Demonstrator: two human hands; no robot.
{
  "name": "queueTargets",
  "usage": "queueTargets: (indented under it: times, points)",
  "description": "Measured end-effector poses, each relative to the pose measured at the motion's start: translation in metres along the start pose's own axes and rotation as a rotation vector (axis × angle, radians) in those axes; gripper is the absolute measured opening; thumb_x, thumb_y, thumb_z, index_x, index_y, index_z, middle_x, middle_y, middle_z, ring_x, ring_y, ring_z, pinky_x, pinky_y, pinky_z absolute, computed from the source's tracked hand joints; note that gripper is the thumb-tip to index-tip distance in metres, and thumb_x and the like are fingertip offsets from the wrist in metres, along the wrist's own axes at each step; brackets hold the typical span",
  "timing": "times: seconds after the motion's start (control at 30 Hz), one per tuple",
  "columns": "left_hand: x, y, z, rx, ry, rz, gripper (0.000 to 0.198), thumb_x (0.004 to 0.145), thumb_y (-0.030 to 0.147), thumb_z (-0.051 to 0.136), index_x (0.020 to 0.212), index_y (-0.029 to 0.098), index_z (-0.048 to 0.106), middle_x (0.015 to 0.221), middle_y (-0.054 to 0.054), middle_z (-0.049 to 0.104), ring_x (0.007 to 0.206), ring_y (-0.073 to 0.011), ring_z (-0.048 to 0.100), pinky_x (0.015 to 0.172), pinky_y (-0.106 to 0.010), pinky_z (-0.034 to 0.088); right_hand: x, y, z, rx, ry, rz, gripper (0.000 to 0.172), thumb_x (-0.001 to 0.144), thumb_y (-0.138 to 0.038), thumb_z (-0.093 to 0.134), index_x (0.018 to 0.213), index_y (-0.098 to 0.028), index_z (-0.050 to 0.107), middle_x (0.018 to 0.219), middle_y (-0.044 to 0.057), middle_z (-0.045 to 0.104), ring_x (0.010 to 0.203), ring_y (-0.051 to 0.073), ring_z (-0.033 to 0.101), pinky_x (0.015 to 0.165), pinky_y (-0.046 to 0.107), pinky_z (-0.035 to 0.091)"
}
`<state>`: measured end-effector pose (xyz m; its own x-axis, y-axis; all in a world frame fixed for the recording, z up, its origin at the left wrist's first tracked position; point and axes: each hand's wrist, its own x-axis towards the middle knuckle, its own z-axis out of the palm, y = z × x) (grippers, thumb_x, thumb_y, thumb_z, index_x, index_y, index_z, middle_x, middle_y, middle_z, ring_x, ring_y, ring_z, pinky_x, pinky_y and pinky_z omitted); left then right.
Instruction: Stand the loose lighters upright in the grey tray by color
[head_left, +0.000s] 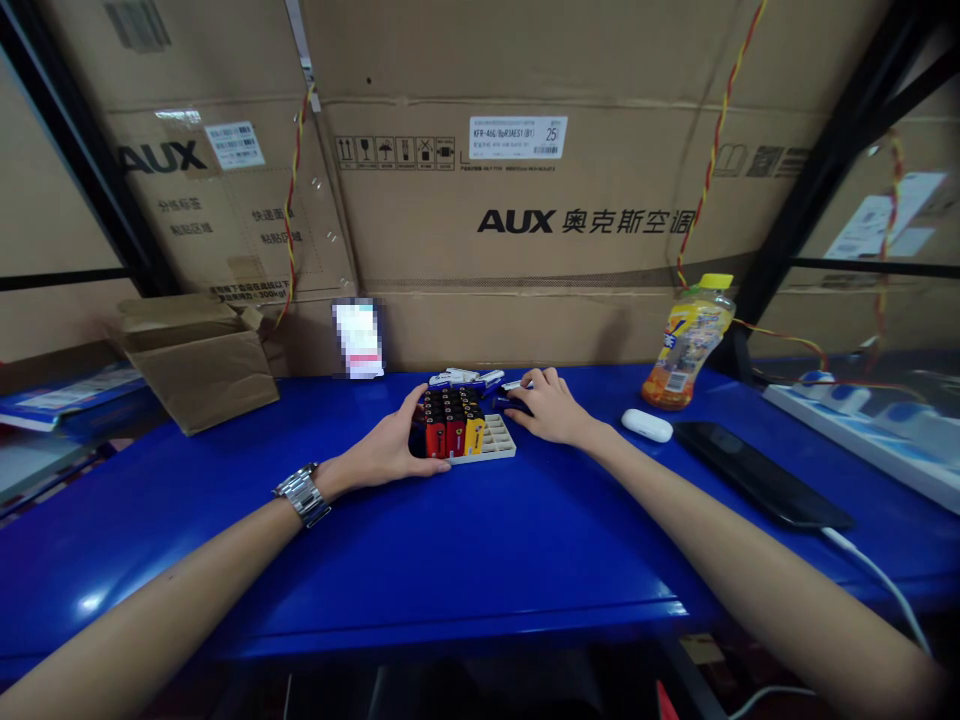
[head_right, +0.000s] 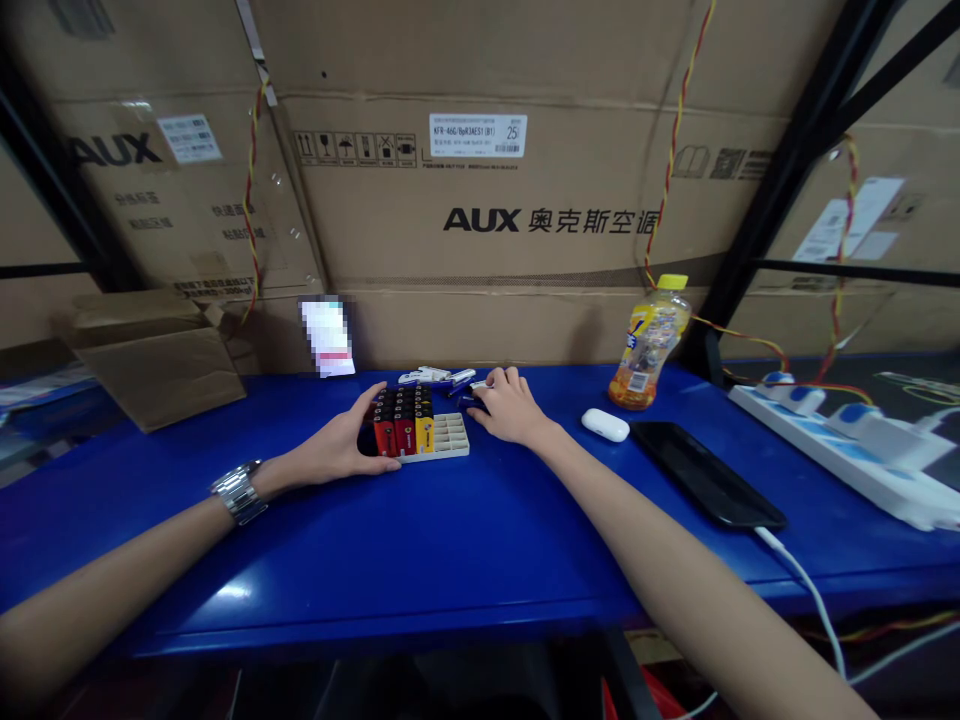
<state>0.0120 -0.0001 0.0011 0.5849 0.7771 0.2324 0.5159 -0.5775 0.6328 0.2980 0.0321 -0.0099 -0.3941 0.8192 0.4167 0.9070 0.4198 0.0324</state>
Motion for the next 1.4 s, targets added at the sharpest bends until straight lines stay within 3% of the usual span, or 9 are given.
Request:
queueTargets:
  times: [0.1,0.23,0.4,0.6,0.83,1.03,1.13,1.27,1.4]
  points:
    - [0.0,0.0,0.001,-0.022,0.0,-0.028,0.115,0.066,0.046,0.075,0.148,0.016,-0.001,0.139,-0.021,0.044,0.128,-0.0384,0.043,0.107,-0.056,0.034,0.0,-0.004,0.003,-0.041,-0.065,0.013,0.028,0.086,-0.036,0.053,0.1,-0.015,0.066,0.107,0.019,0.055,0.096,0.033,0.045,0.076,0.043,0.038]
    - [0.0,0.002,0.0,-0.016,-0.011,-0.034,0.116,0.067,0.047,0.074,0.148,0.016,-0.002,0.141,-0.021,0.043,0.128,-0.0375,0.043,0.108,-0.056,0.033,0.002,-0.007,-0.001,0.017,-0.037,0.008,0.022,0.086,-0.032,0.053,0.098,-0.015,0.059,0.103,0.017,0.059,0.093,0.031,0.049,0.074,0.04,0.039]
    - [-0.001,0.004,0.0,0.008,-0.014,-0.022,0.113,0.068,0.048,0.073,0.147,0.014,-0.001,0.141,-0.021,0.042,0.127,-0.0371,0.044,0.107,-0.054,0.034,0.004,-0.008,-0.011,0.37,0.044,0.089,0.025,0.088,-0.037,0.05,0.106,-0.021,0.056,0.083,0.005,0.066,0.067,0.019,0.057,0.06,0.03,0.039]
    - [0.0,0.001,-0.001,0.024,-0.005,0.024,0.108,0.069,0.046,0.072,0.147,0.019,0.003,0.141,-0.019,0.042,0.126,-0.0384,0.044,0.105,-0.054,0.036,0.006,-0.008,-0.02,0.63,0.202,0.199,0.025,0.073,-0.04,0.068,0.081,-0.017,0.072,0.065,0.004,0.066,0.059,0.017,0.056,0.054,0.029,0.039]
    - [0.001,-0.003,0.0,0.039,-0.016,0.059,0.107,0.071,0.045,0.071,0.147,0.018,0.002,0.142,-0.02,0.041,0.127,-0.0372,0.044,0.106,-0.054,0.034,0.01,-0.007,-0.01,1.059,0.294,0.297,0.025,0.073,-0.041,0.067,0.078,-0.018,0.059,0.068,0.003,0.062,0.065,0.016,0.059,0.063,0.033,0.048]
    - [0.001,-0.003,0.0,0.051,-0.02,0.068,0.106,0.071,0.045,0.07,0.147,0.017,0.003,0.142,-0.02,0.041,0.127,-0.0375,0.044,0.106,-0.054,0.036,0.01,-0.018,-0.014,1.413,0.269,0.29,0.025,0.069,-0.033,0.068,0.076,-0.02,0.047,0.077,0.002,0.062,0.072,0.016,0.063,0.069,0.034,0.051]
    - [0.001,-0.004,0.001,0.05,-0.02,0.081,0.104,0.072,0.045,0.07,0.147,0.018,0.003,0.141,-0.02,0.042,0.126,-0.0379,0.045,0.105,-0.055,0.036,0.01,-0.02,-0.014,1.398,0.221,0.298,0.02,0.073,-0.029,0.062,0.076,-0.02,0.044,0.075,0.004,0.063,0.065,0.015,0.062,0.061,0.031,0.048]
    - [0.001,-0.004,0.001,0.051,-0.018,0.085,0.103,0.072,0.045,0.07,0.147,0.018,0.004,0.142,-0.02,0.041,0.127,-0.0373,0.045,0.105,-0.054,0.036,0.01,-0.017,-0.013,1.352,0.185,0.28,0.005,0.073,-0.021,0.054,0.075,-0.018,0.05,0.059,-0.001,0.055,0.05,0.011,0.05,0.051,0.027,0.04]
    - [0.0,-0.002,0.0,0.047,-0.025,0.074,0.103,0.072,0.047,0.07,0.147,0.019,0.005,0.142,-0.019,0.041,0.126,-0.0368,0.045,0.105,-0.053,0.037,0.007,-0.016,-0.014,1.446,0.128,0.274,0.003,0.071,-0.016,0.048,0.07,-0.018,0.051,0.054,-0.001,0.053,0.05,0.011,0.049,0.05,0.026,0.038]
